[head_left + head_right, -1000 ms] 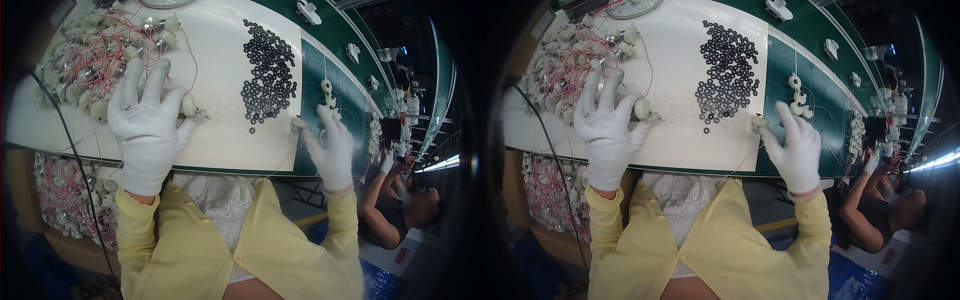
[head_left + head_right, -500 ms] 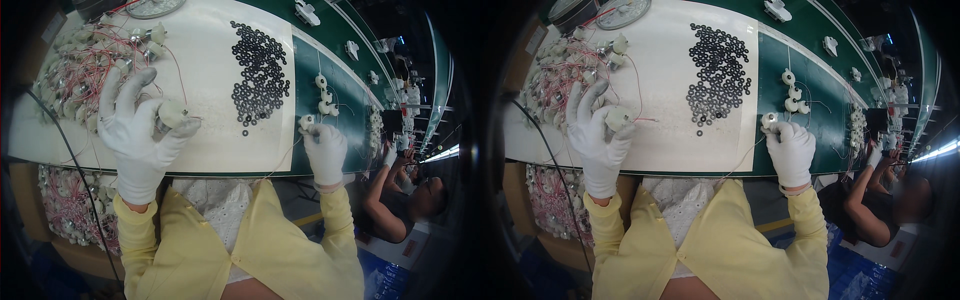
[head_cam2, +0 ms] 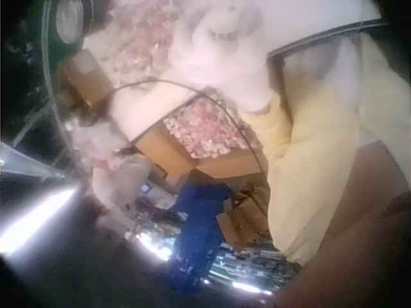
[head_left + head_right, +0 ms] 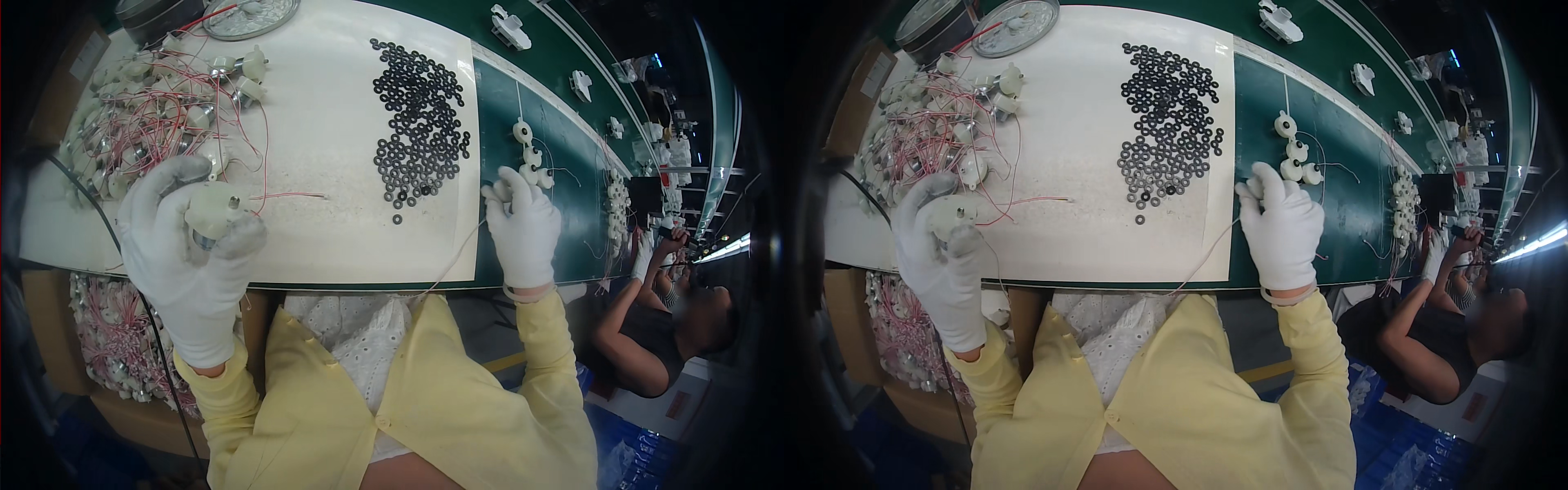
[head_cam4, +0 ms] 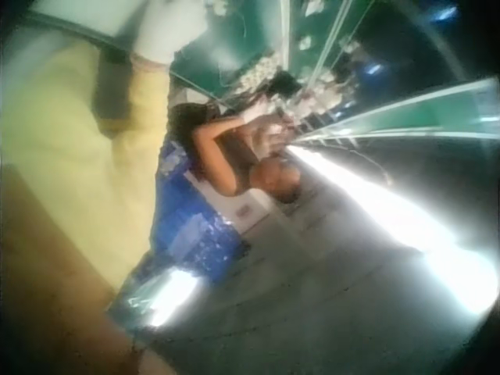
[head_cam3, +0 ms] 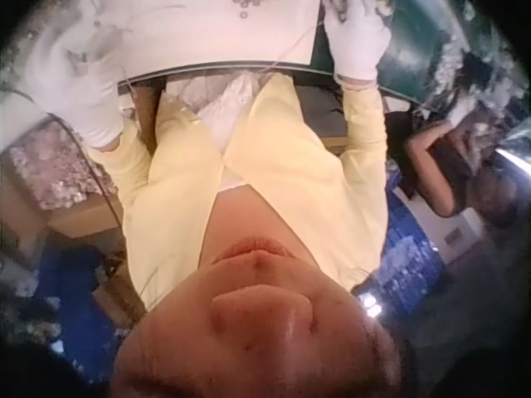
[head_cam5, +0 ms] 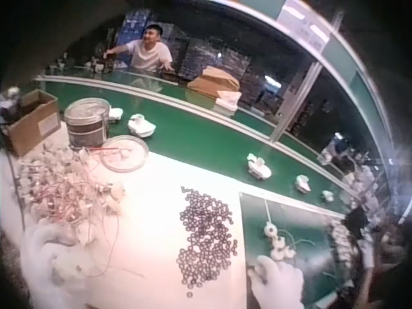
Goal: The person assembles small white electronic components by hand. They pick up a component, insert a small black washer into its center, and place the finished unit on the table. The process is repeated for multiple units, with the person handling the components and washers directly without tools.
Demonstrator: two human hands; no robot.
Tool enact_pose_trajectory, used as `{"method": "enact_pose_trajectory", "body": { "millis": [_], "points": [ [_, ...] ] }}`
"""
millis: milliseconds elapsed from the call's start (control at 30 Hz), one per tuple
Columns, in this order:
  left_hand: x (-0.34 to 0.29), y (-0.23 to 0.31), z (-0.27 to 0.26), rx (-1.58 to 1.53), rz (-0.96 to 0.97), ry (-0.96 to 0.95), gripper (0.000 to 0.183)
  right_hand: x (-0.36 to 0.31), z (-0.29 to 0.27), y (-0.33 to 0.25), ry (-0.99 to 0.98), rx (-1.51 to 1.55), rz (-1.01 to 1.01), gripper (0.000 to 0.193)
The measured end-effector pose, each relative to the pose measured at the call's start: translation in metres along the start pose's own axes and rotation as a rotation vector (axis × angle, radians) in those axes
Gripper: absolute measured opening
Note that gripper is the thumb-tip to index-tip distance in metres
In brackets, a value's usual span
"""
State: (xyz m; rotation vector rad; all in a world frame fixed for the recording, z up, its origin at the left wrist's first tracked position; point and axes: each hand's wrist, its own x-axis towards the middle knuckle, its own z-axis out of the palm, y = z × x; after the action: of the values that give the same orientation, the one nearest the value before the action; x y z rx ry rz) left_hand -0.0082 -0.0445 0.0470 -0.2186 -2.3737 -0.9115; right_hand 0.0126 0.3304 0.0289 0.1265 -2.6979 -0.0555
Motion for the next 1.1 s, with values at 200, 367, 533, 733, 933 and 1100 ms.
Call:
{"method": "enact_pose_trajectory", "body": {
  "millis": [200, 367, 533, 733, 933, 1100],
  "points": [
    [-0.005, -0.014, -0.002, -0.174, -0.067, -0.020, 0.043, -0.026, -0.001, 0.055, -0.020, -0.263, -0.037, 0.030],
    [-0.005, 0.005, 0.006, -0.512, -0.325, -0.014, 0.044, -0.026, 0.002, 0.089, 0.074, -0.196, -0.166, 0.040],
    [-0.001, 0.003, 0.005, -0.179, -0.021, -0.088, 0.047, -0.014, -0.039, 0.069, 0.006, 0.028, 0.058, 0.041],
    [0.004, 0.036, 0.010, 0.053, 0.419, -0.076, 0.039, -0.012, -0.068, -0.078, 0.135, 0.581, -0.072, 0.058],
    [-0.016, 0.046, 0.035, -0.242, 0.288, -0.208, 0.025, 0.020, -0.030, -0.141, 0.025, 1.085, -0.279, 0.059],
    [-0.018, 0.042, 0.037, -0.195, 0.273, -0.304, 0.017, -0.002, -0.020, -0.129, -0.014, 1.752, 0.151, 0.056]
  ]
}}
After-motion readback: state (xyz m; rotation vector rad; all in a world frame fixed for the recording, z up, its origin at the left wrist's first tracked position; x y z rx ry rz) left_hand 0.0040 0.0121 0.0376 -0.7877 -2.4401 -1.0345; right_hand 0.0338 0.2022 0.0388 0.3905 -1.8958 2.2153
